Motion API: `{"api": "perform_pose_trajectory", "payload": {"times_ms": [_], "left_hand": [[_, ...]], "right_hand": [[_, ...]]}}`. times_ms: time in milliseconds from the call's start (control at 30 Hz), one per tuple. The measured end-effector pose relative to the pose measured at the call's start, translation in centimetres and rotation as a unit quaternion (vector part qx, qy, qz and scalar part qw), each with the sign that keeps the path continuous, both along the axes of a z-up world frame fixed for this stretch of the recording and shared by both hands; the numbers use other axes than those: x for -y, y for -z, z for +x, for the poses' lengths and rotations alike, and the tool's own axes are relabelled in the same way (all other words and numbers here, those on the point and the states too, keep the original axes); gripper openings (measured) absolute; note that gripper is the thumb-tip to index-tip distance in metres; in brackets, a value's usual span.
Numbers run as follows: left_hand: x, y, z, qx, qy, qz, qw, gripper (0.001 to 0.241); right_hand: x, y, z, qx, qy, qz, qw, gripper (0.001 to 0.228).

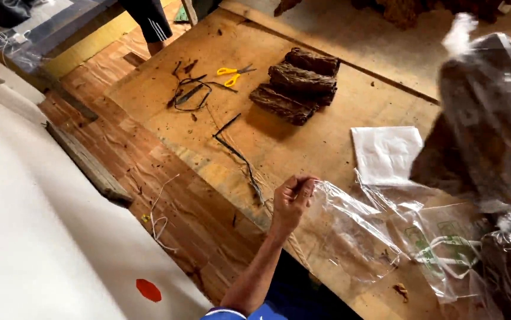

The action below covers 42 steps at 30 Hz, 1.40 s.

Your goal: Packaging bundles of dried leaves into clear plastic bags at a workspace.

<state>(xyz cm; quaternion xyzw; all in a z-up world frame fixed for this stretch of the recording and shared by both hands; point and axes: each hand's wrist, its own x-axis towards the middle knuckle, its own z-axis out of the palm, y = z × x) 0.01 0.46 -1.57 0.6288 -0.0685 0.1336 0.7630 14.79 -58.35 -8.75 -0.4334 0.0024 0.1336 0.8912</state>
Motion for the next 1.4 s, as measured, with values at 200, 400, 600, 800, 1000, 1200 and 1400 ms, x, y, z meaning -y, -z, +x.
{"api": "perform_pose_trajectory", "payload": {"times_ms": [200, 400, 600, 800, 1000, 1200, 1400], "left_hand": [[-0.1, -0.2, -0.2, -0.013, 0.020, 0.021, 0.999, 0.017], [-0.4, 0.3, -0.3, -0.022, 0.022, 0.020, 0.999, 0.017], [-0.6, 0.0, -0.8, -0.022, 0.015, 0.019, 0.999, 0.016], [-0.8, 0.6, -0.8, -0.030, 0.009, 0.025, 0.999, 0.016], [-0.8, 0.3, -0.9, -0.017, 0.004, 0.034, 0.999, 0.016], [-0.7, 0.3, -0.9, -0.014, 0.011, 0.037, 0.999, 0.016], [-0.7, 0.3, -0.9, -0.020, 0.011, 0.033, 0.999, 0.017]], "right_hand": [[-25.5, -20.1, -9.4, 0.036, 0.155, -0.052, 0.986, 0.020], [-30.9, -24.4, -10.5, 0.152, 0.145, -0.099, 0.973, 0.007], [-33.8, -25.8, -10.5, 0.106, 0.158, -0.108, 0.976, 0.009], [-34.2, -25.8, -10.4, 0.159, 0.133, -0.088, 0.974, 0.018], [-33.3, -26.1, -11.5, 0.182, 0.203, -0.192, 0.943, 0.040], [-27.1, -20.5, -8.3, 0.265, 0.197, -0.176, 0.927, 0.038], [-24.7, -18.6, -7.5, 0.211, 0.206, -0.114, 0.949, 0.034]]}}
